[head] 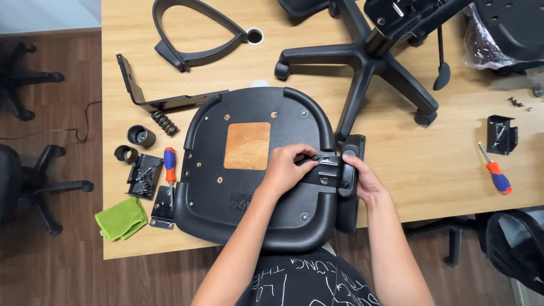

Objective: The person attaches a metal seat mechanism plate to the underside of an office chair seat. They align the plate against the seat, insert screws by hand, then use a screwdriver to drive the screws in, steadying the seat with the other hand.

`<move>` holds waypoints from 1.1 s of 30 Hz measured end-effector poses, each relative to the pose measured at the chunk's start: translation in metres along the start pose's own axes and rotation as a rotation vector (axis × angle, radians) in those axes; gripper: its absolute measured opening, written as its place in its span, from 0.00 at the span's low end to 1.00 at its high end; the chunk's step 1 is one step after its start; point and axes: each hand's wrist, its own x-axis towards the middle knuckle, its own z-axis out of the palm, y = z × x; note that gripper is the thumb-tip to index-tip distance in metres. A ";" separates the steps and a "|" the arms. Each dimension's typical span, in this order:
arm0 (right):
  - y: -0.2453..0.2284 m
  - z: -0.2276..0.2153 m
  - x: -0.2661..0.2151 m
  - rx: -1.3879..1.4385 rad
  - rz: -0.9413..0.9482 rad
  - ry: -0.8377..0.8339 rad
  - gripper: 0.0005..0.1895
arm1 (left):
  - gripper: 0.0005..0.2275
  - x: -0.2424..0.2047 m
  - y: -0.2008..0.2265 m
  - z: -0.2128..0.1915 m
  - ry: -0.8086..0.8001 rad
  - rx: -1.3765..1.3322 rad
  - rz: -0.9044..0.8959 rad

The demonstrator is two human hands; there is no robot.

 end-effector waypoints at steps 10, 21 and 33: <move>0.008 -0.013 0.000 0.077 -0.068 -0.071 0.18 | 0.10 -0.004 0.006 -0.010 -0.036 0.061 0.053; 0.007 -0.001 -0.007 0.122 -0.062 -0.172 0.21 | 0.08 -0.003 0.008 -0.013 0.003 0.192 0.324; 0.001 0.010 -0.011 0.147 -0.024 -0.154 0.20 | 0.07 -0.001 0.008 -0.020 -0.045 0.166 0.329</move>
